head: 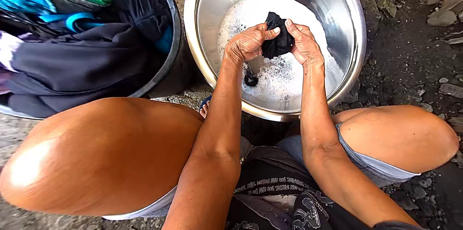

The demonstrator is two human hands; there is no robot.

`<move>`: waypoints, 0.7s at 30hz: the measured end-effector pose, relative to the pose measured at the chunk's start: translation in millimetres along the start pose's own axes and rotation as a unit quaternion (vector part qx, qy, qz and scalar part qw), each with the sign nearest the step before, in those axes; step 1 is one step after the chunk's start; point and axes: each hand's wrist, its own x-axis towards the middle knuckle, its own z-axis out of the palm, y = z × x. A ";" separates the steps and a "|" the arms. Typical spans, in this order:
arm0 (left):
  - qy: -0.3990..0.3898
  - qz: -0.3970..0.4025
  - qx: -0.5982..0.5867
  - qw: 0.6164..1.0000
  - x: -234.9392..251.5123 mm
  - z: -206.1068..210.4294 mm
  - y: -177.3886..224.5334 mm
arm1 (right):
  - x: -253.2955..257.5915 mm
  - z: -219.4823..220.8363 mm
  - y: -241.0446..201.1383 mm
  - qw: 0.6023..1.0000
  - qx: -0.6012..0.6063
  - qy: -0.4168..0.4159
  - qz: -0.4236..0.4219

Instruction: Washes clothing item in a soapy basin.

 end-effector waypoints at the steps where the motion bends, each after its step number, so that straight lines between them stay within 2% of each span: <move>1: 0.004 0.004 -0.005 1.000 0.3 -0.1 0.8 | -0.5 -0.9 -5.3 0.999 -0.034 0.000 -0.001; 4: 0.027 0.045 0.022 0.998 4.8 -5.4 4.5 | 0.4 7.5 -15.3 0.996 -0.058 0.063 -0.013; 6: 0.066 0.085 0.102 0.989 10.6 -16.6 6.6 | 3.6 13.8 -17.8 0.991 0.002 0.133 -0.017; 8: 0.112 0.088 0.192 0.971 12.1 -24.6 10.2 | 5.1 16.8 -19.4 0.983 0.081 0.164 -0.026; 11: 0.171 0.058 0.259 0.949 9.4 -28.6 14.3 | 5.7 16.7 -17.6 0.978 0.154 0.139 -0.037; 15: 0.198 0.082 0.295 0.931 9.5 -40.6 12.9 | 1.1 16.2 -21.7 0.973 0.210 0.089 -0.041; 17: 0.222 0.101 0.197 0.949 8.0 -39.4 15.1 | 0.1 17.0 -24.6 0.965 0.245 0.080 -0.056; 19: 0.266 0.116 -0.011 0.957 6.4 -36.3 17.2 | 0.5 14.5 -26.8 0.957 0.271 0.079 -0.069; 21: 0.311 0.138 -0.210 0.916 5.3 -41.7 18.4 | 2.6 9.9 -29.3 0.948 0.293 0.096 -0.078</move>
